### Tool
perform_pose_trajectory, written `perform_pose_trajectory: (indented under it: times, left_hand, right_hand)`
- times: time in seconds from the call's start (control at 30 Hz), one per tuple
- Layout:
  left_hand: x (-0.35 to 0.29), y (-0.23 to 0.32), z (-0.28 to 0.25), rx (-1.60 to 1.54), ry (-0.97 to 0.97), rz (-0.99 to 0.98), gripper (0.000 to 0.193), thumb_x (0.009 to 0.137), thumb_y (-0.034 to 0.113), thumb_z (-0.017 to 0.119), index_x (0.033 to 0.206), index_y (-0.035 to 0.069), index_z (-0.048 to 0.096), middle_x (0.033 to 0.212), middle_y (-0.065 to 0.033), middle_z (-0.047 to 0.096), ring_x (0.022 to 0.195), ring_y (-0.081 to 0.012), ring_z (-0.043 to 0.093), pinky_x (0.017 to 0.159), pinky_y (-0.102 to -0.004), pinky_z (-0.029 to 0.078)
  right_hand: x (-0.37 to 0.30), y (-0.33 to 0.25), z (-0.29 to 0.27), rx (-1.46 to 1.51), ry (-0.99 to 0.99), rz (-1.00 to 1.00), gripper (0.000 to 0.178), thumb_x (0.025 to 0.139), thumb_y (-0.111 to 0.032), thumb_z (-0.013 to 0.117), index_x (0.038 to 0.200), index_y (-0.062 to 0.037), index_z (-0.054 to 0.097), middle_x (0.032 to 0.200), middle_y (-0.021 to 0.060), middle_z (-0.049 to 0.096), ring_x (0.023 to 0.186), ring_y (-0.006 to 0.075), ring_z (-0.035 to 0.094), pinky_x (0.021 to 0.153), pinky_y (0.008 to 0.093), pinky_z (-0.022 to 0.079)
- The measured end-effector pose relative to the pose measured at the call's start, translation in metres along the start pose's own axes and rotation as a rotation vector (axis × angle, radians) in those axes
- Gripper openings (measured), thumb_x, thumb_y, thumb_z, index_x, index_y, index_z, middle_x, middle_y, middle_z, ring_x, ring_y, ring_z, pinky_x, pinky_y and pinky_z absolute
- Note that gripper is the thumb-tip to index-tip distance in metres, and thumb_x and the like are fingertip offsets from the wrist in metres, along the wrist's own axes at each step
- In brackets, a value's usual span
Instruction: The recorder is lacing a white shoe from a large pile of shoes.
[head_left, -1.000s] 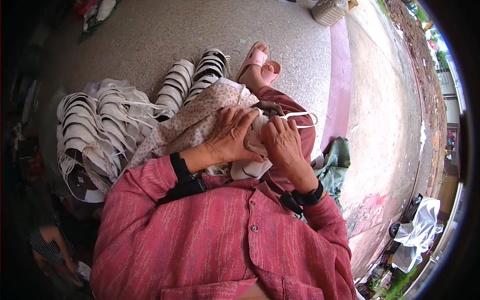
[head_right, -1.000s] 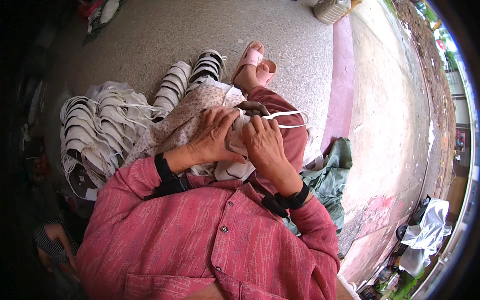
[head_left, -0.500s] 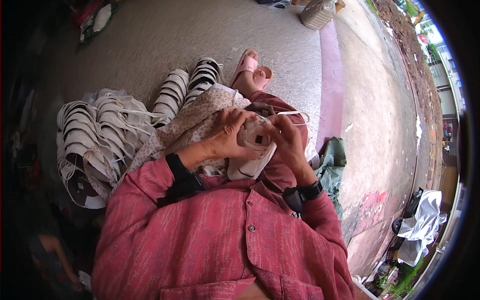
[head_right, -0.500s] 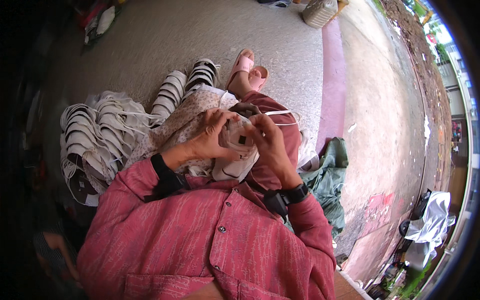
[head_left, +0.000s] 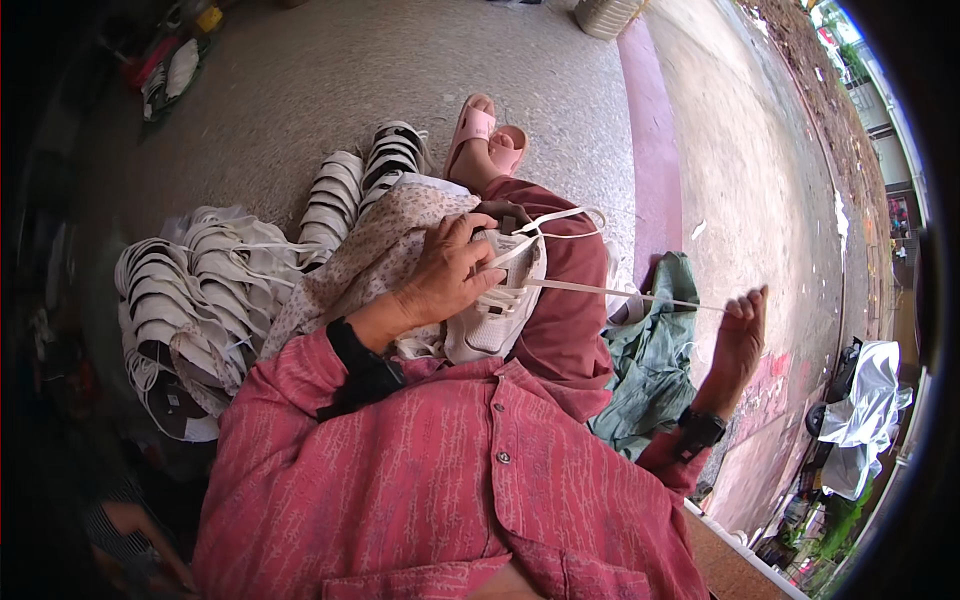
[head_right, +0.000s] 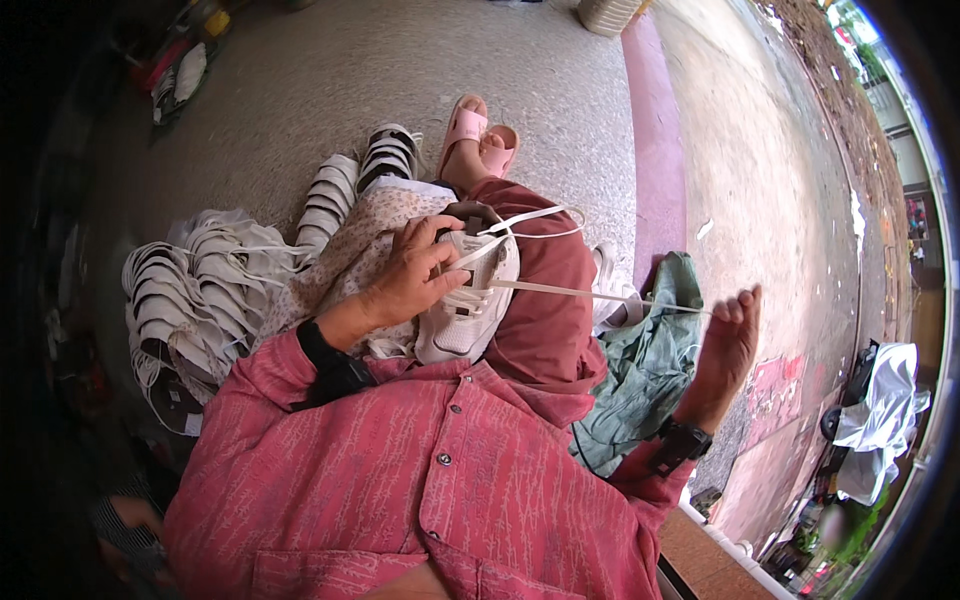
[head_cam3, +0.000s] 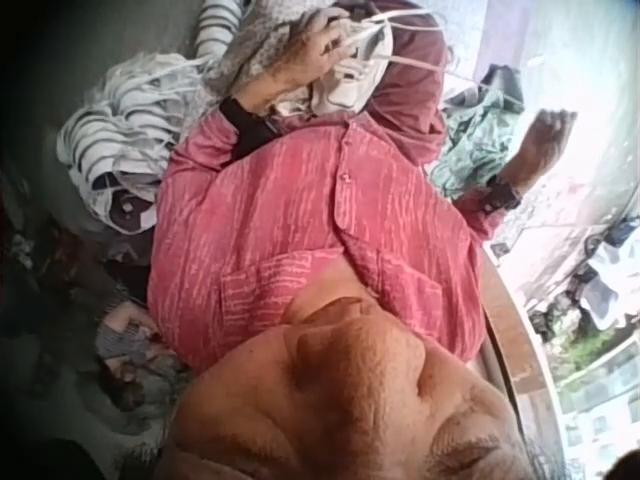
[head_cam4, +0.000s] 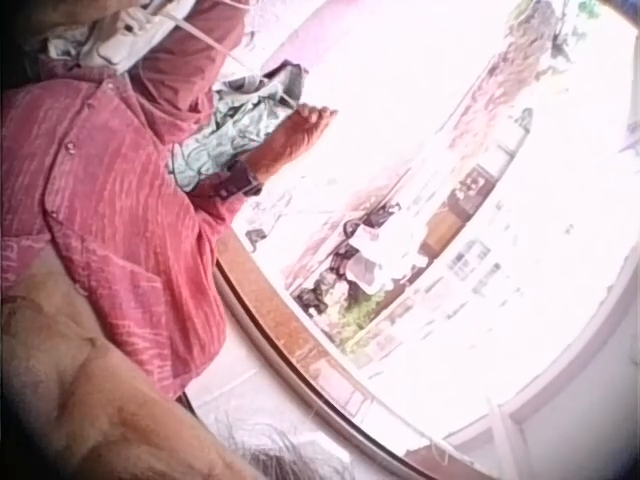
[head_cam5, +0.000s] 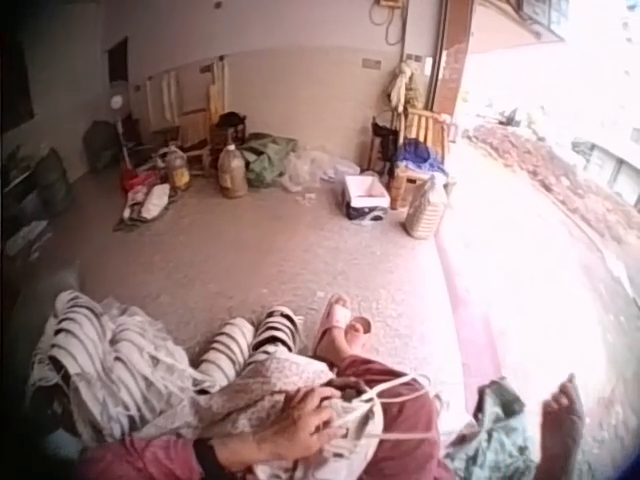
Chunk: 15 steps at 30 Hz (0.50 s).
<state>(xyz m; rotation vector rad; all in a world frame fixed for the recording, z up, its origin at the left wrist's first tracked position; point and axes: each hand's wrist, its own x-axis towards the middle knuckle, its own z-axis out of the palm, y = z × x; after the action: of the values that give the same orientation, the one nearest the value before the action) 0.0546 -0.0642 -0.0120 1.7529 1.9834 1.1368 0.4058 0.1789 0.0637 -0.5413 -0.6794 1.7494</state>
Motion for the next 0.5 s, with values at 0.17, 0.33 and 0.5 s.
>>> perform_pose_trajectory:
  times: [0.17, 0.33, 0.5]
  left_hand:
    - [0.002, -0.005, -0.009, -0.12, -0.098, -0.049, 0.022, 0.079, 0.026, 0.072, 0.084, 0.008, 0.061, 0.129, -0.0106, 0.051, 0.121, -0.0303, 0.045, 0.105, -0.0449, 0.026]
    - [0.01, -0.015, -0.015, -0.186, -0.159, -0.063, 0.028, 0.073, 0.019, 0.075, 0.094, 0.01, 0.059, 0.123, -0.0086, 0.053, 0.117, -0.0272, 0.05, 0.102, -0.0382, 0.034]
    - [0.021, -0.018, -0.021, -0.585, -0.246, -0.337, 0.056, 0.068, 0.01, 0.077, 0.118, 0.007, 0.053, 0.119, -0.007, 0.055, 0.113, -0.0189, 0.053, 0.096, -0.0308, 0.042]
  right_hand:
    - [-0.006, -0.036, -0.121, -0.073, 0.248, -0.085, 0.03, 0.098, -0.007, 0.054, 0.126, 0.005, 0.05, 0.093, 0.0078, 0.061, 0.071, 0.0148, 0.054, 0.068, 0.0278, 0.048]
    - [-0.018, 0.002, -0.097, -0.464, 0.327, -0.247, 0.038, 0.096, -0.007, 0.06, 0.129, 0.0063, 0.049, 0.093, 0.0058, 0.064, 0.068, 0.0081, 0.054, 0.06, 0.0201, 0.046]
    - [-0.046, 0.087, 0.037, -0.975, -0.195, -0.038, 0.021, 0.096, -0.006, 0.057, 0.117, -0.0006, 0.059, 0.091, 0.009, 0.069, 0.07, 0.0119, 0.063, 0.064, 0.0241, 0.051]
